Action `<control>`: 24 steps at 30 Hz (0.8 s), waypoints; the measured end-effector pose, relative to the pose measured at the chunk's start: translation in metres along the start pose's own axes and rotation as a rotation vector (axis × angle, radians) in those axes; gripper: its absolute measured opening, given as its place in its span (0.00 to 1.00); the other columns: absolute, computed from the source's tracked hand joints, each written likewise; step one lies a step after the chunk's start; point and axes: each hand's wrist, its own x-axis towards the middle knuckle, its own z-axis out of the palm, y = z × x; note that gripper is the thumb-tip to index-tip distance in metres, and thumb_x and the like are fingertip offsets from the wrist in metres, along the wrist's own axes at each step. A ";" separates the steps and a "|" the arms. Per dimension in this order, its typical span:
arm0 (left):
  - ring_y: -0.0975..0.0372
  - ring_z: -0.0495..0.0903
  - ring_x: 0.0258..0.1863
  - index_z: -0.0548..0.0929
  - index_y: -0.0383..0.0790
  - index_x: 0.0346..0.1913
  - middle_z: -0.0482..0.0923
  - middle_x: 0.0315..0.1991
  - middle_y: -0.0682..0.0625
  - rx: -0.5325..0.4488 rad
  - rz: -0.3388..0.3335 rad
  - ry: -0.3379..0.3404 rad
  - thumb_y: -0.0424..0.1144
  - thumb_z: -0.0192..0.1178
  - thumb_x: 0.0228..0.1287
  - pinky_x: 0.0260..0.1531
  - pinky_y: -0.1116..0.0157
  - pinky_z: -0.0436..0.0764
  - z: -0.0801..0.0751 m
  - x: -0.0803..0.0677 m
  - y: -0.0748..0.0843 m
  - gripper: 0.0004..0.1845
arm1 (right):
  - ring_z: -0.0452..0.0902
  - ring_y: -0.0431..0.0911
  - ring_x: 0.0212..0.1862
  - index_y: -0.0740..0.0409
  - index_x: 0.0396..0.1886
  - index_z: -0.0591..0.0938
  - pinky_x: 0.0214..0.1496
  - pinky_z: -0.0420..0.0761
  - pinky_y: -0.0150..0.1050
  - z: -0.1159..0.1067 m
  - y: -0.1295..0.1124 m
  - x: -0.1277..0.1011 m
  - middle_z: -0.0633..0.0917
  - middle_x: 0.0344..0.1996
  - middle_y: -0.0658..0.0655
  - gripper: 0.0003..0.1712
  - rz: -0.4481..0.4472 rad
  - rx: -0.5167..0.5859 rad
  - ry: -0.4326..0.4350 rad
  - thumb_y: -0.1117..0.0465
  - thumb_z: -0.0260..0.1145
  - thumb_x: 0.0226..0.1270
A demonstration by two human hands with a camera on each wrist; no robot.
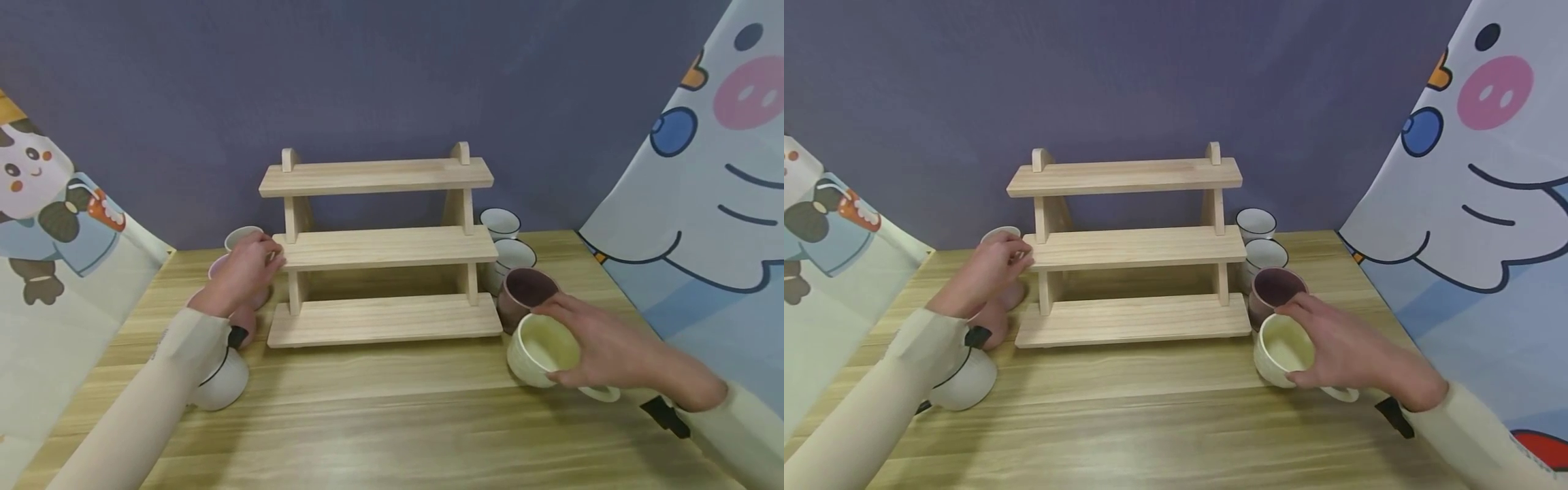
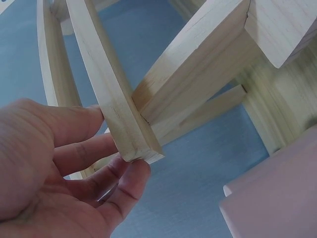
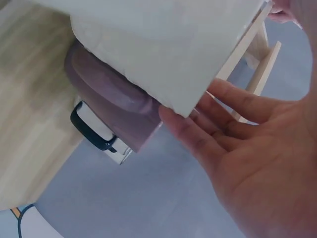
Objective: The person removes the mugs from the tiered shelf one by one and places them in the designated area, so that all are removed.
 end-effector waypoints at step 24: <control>0.44 0.72 0.43 0.81 0.24 0.40 0.76 0.39 0.33 -0.003 0.012 -0.012 0.30 0.57 0.65 0.49 0.50 0.70 0.001 0.001 -0.002 0.09 | 0.70 0.64 0.54 0.67 0.54 0.78 0.50 0.72 0.62 0.027 -0.003 -0.020 0.76 0.52 0.63 0.47 0.073 0.001 0.063 0.44 0.80 0.35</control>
